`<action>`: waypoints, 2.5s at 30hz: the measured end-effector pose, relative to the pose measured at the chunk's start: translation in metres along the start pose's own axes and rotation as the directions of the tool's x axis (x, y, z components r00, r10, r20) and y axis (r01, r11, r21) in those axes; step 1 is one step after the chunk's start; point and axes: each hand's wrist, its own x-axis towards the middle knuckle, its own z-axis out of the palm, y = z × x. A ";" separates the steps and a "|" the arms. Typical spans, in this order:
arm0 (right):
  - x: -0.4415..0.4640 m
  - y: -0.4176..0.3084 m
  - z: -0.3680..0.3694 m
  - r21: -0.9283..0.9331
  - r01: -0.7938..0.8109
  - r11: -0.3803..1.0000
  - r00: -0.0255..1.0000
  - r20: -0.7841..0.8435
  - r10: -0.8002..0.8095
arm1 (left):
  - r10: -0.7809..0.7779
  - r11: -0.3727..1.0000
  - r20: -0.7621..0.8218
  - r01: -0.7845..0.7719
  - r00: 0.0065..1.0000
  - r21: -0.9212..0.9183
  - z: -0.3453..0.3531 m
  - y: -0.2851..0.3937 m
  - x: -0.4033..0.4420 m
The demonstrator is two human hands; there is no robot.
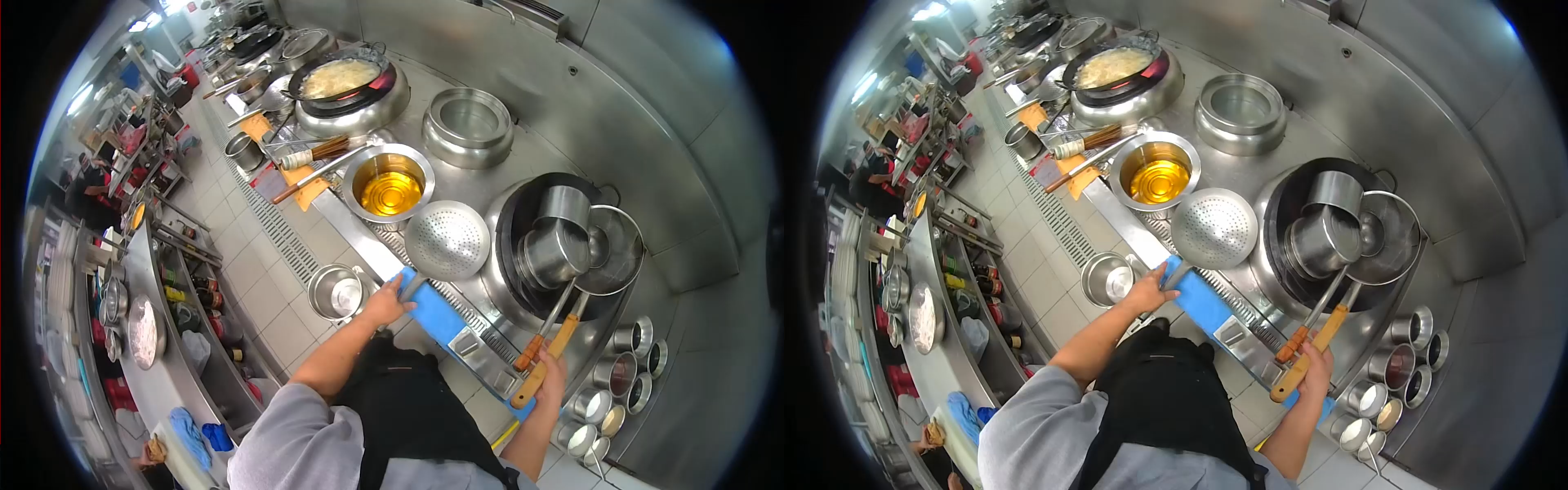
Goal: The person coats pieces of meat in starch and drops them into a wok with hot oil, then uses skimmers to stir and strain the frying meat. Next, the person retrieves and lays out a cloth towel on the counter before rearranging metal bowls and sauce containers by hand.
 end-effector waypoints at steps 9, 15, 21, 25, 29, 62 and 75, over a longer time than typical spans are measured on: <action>0.014 -0.004 -0.013 -0.407 0.171 0.897 0.909 -0.286 -0.303 | 0.012 0.983 -0.365 -0.078 0.931 -0.167 -0.051 -0.113 -0.083; 0.022 -0.029 0.021 -0.785 0.210 0.582 0.596 -0.370 -0.713 | -0.526 0.850 0.082 0.520 0.847 0.076 -0.044 -0.464 -0.222; -0.038 -0.026 0.273 -0.239 0.523 0.818 0.727 -0.377 -0.575 | -0.495 0.838 0.366 0.321 0.788 0.441 -0.111 -0.630 -0.352; -0.046 0.012 0.431 0.116 0.510 0.852 0.860 -0.026 -0.510 | -0.391 0.912 0.042 0.381 0.919 0.150 -0.169 -0.699 -0.349; -0.039 0.049 0.562 0.214 0.379 0.900 0.886 0.197 -0.420 | -0.750 0.461 -0.054 0.463 0.659 -0.757 -0.232 -0.694 -0.288; 0.197 0.135 1.189 -0.033 0.300 0.953 0.929 0.237 -0.284 | -0.028 0.580 -0.349 -0.269 0.937 -0.769 -0.890 -0.515 0.551; 0.269 0.175 1.399 0.063 0.178 0.982 0.983 0.044 -0.181 | 0.314 0.209 0.194 0.132 0.929 -0.969 -1.000 -0.481 0.710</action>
